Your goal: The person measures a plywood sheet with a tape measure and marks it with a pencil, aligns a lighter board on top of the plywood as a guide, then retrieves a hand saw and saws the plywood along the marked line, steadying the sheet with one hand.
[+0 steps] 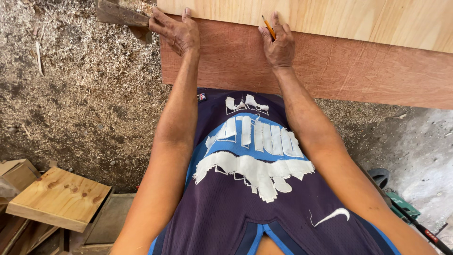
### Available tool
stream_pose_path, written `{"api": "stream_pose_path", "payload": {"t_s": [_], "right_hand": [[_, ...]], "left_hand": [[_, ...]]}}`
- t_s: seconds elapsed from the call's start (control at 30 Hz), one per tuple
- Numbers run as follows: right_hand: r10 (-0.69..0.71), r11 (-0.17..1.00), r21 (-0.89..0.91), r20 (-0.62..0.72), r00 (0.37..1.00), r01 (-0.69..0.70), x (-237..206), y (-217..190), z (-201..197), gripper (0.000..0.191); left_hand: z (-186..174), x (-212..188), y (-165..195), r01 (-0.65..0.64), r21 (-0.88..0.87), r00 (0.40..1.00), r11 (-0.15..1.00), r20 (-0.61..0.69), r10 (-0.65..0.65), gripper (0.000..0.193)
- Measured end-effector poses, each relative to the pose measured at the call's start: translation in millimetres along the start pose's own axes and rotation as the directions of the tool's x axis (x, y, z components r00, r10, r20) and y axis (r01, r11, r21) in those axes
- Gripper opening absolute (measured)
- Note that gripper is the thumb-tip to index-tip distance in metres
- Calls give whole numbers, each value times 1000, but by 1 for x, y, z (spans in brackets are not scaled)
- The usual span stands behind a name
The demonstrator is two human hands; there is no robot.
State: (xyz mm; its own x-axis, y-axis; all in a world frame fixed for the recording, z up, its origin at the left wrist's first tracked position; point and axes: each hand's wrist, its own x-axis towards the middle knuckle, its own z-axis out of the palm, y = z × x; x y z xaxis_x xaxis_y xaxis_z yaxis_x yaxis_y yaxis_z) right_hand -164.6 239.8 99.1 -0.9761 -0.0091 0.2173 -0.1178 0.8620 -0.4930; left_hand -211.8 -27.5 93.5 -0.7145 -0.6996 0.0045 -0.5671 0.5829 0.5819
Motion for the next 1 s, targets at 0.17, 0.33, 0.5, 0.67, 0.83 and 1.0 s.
{"api": "stream_pose_path", "payload": {"t_s": [0.17, 0.33, 0.5, 0.67, 0.83, 1.0], "right_hand": [[23, 1000, -20, 32, 999, -23, 3, -3, -4, 65], [170, 984, 29, 112, 979, -174, 4, -14, -10, 63], [218, 972, 53, 144, 965, -228, 7, -22, -18, 66], [257, 964, 16, 184, 949, -264, 9, -27, -18, 66], [270, 962, -9, 203, 941, -274, 7, -24, -18, 72], [224, 973, 20, 141, 964, -229, 3, -21, -18, 71]], "left_hand": [[0, -1, 1, -7, -3, 1000, 1000, 30, 7, 104], [1, 3, 8, -39, 150, 998, 988, -47, 46, 101], [13, -1, 20, -524, 191, 850, 830, 50, 525, 84], [30, -33, 41, -646, 18, 743, 763, 241, 624, 61], [35, -60, 52, -719, -56, 613, 693, 419, 670, 55], [41, -56, 60, -684, -26, 628, 729, 486, 607, 56]]}}
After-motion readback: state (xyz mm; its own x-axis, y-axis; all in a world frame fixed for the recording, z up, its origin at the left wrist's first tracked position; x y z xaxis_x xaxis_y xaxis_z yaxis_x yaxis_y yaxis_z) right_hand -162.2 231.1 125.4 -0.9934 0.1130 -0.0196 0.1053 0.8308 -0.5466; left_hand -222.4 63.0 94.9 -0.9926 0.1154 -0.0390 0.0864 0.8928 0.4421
